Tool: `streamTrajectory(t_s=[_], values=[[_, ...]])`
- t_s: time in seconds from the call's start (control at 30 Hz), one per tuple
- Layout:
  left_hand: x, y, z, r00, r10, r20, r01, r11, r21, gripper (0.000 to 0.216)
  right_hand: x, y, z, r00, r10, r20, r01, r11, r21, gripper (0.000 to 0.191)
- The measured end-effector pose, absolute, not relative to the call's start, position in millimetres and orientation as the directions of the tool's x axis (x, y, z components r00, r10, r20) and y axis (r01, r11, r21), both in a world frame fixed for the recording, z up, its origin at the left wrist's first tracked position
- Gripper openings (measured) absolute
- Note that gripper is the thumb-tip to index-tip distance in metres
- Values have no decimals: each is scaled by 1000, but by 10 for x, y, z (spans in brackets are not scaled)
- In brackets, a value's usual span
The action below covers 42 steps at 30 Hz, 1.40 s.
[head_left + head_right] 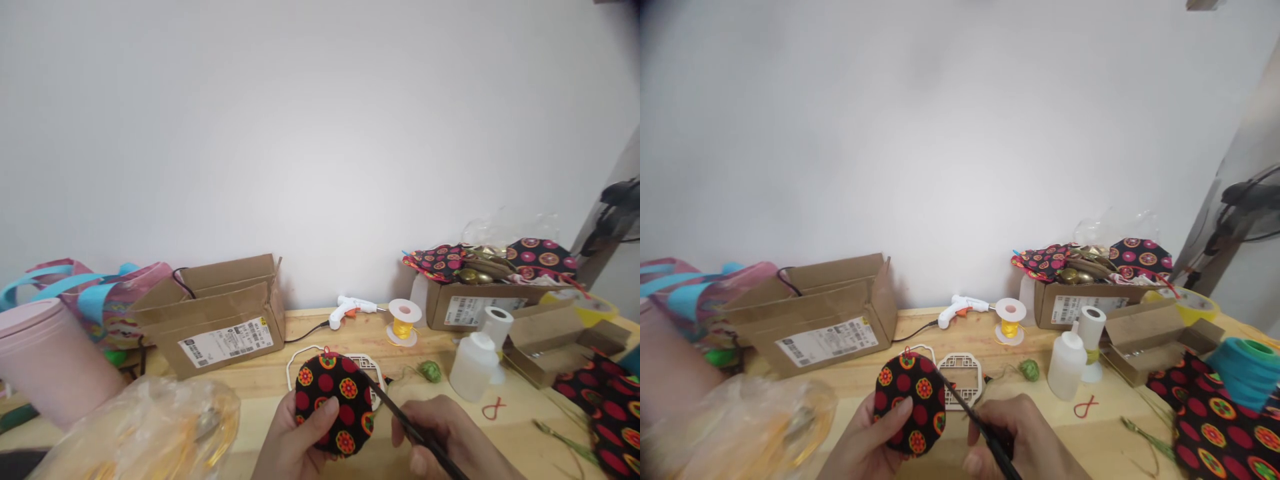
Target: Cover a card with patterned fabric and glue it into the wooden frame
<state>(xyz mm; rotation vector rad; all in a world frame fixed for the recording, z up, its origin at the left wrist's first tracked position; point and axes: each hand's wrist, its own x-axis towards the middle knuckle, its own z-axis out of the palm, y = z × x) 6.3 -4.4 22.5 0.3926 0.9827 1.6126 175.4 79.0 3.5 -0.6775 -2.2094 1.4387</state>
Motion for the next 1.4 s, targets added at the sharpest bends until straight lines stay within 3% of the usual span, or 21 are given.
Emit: streamTrajectory(t_s=[0.33,0.63,0.8,1.17,1.4], values=[[36,-55,219,-315,915,-252,-632,-4,775,25,1774,799,126,-833,548,77,145,351,-925,50],[56,-55,169,-309,910,-278,-688,-12,726,26,1708,740,16,-863,495,99,16,223,-975,62],[84,-47,137,-295,915,-275,-716,-21,698,24,1699,715,-1,-806,585,95,116,314,-942,60],[39,-76,192,-283,931,-229,-659,-16,752,26,1829,764,23,-770,629,105,249,448,-859,54],[49,-81,249,-292,934,-206,-612,-17,791,27,1841,791,150,-776,610,161,243,525,-816,55]])
